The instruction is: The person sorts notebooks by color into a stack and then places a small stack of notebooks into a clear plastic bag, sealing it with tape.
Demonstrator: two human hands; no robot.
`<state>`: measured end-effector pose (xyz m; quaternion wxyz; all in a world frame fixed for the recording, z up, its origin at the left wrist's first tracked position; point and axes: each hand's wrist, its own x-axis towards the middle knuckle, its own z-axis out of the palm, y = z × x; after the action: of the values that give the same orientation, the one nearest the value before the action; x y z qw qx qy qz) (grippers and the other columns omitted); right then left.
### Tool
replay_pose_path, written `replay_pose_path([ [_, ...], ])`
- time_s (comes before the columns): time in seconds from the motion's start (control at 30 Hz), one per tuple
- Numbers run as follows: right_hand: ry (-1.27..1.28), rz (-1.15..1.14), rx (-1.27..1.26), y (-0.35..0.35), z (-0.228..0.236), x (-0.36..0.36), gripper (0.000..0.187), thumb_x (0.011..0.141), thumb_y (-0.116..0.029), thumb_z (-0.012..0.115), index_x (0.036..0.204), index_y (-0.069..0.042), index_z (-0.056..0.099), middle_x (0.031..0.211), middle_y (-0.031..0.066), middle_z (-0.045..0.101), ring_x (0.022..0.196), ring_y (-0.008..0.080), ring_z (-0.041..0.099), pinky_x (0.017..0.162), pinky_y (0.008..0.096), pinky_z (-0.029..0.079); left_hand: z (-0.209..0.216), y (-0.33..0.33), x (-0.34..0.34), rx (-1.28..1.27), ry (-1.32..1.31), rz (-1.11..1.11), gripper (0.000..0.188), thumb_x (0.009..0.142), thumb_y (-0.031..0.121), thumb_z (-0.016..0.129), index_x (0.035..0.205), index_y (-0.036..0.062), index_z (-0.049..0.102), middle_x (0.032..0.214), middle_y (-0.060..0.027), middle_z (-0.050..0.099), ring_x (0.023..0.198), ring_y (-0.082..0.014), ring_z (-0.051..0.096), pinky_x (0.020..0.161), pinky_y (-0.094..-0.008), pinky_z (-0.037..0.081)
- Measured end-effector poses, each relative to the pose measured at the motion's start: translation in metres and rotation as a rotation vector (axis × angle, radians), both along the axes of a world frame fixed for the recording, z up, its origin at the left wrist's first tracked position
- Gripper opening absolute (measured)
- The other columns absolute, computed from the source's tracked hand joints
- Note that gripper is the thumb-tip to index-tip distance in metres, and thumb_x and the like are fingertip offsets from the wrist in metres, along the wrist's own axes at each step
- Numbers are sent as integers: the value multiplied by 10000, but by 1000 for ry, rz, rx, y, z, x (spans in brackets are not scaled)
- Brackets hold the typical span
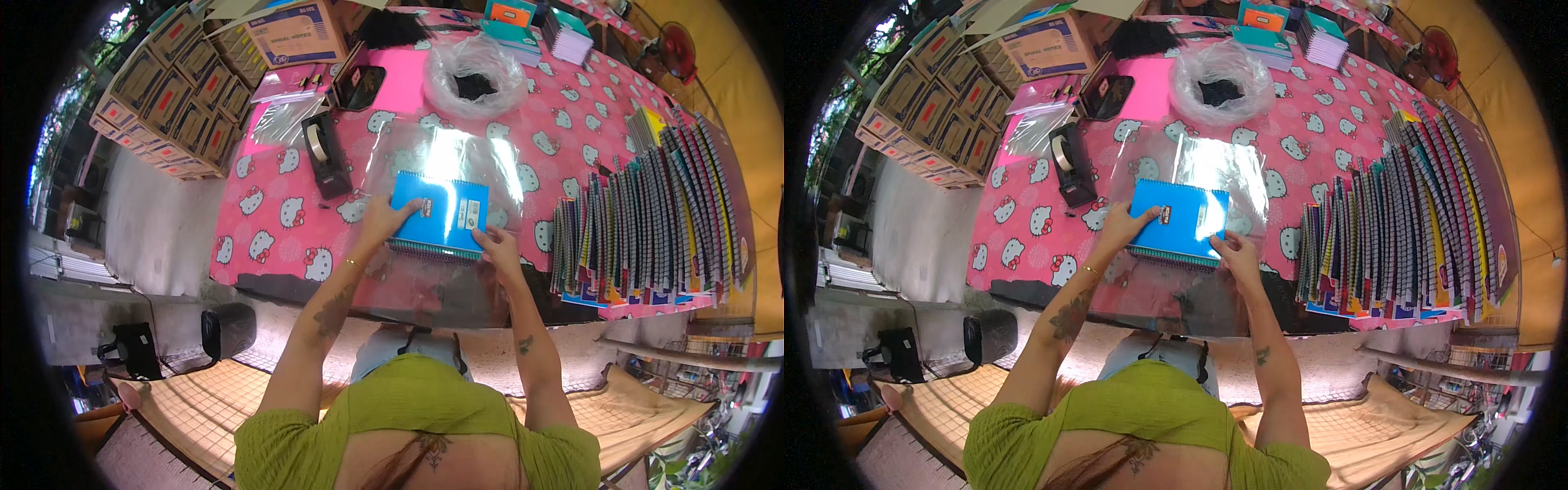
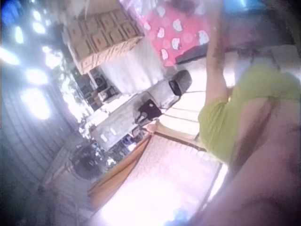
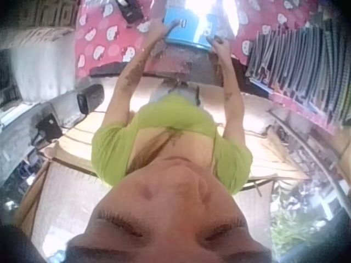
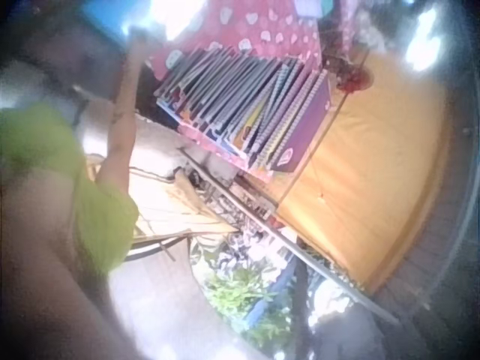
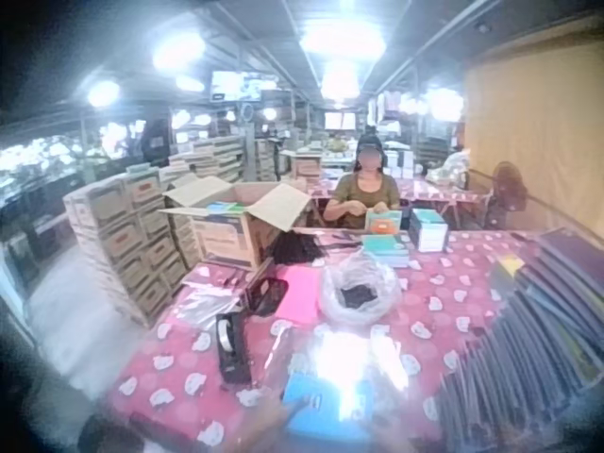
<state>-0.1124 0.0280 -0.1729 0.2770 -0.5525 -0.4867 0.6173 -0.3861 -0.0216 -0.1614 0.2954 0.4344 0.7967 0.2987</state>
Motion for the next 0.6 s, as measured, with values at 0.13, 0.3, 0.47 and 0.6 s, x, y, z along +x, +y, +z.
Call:
replay_pose_path([
  [0.13,-4,2,60,6,-13,7,691,750,-370,826,1227,68,585,953,129,680,740,131,624,609,228,485,-15,-4,-5,210,-388,77,704,819,511,705,1193,-74,590,986,-122,676,879,-198,643,778,-351,508],
  [0.3,-54,28,66,5,-8,7,705,773,-381,807,1253,68,554,1032,125,657,833,143,628,643,231,504,-49,-1,-22,291,-445,110,580,884,409,665,1211,-63,584,1032,-87,635,886,-146,592,764,-264,475],
  [0.47,86,-68,124,3,-26,20,530,757,-375,816,1065,27,656,861,62,668,738,115,616,621,241,478,-56,-5,-31,250,-605,98,603,843,399,695,1241,-32,554,1076,-147,643,938,-205,612,807,-328,493],
  [0.6,-125,451,423,-51,-19,52,250,806,-239,750,961,-61,670,835,53,661,772,184,631,666,306,490,-54,-75,-50,334,-256,-378,295,843,222,695,1059,34,622,920,-61,631,827,-198,594,701,-320,470],
])
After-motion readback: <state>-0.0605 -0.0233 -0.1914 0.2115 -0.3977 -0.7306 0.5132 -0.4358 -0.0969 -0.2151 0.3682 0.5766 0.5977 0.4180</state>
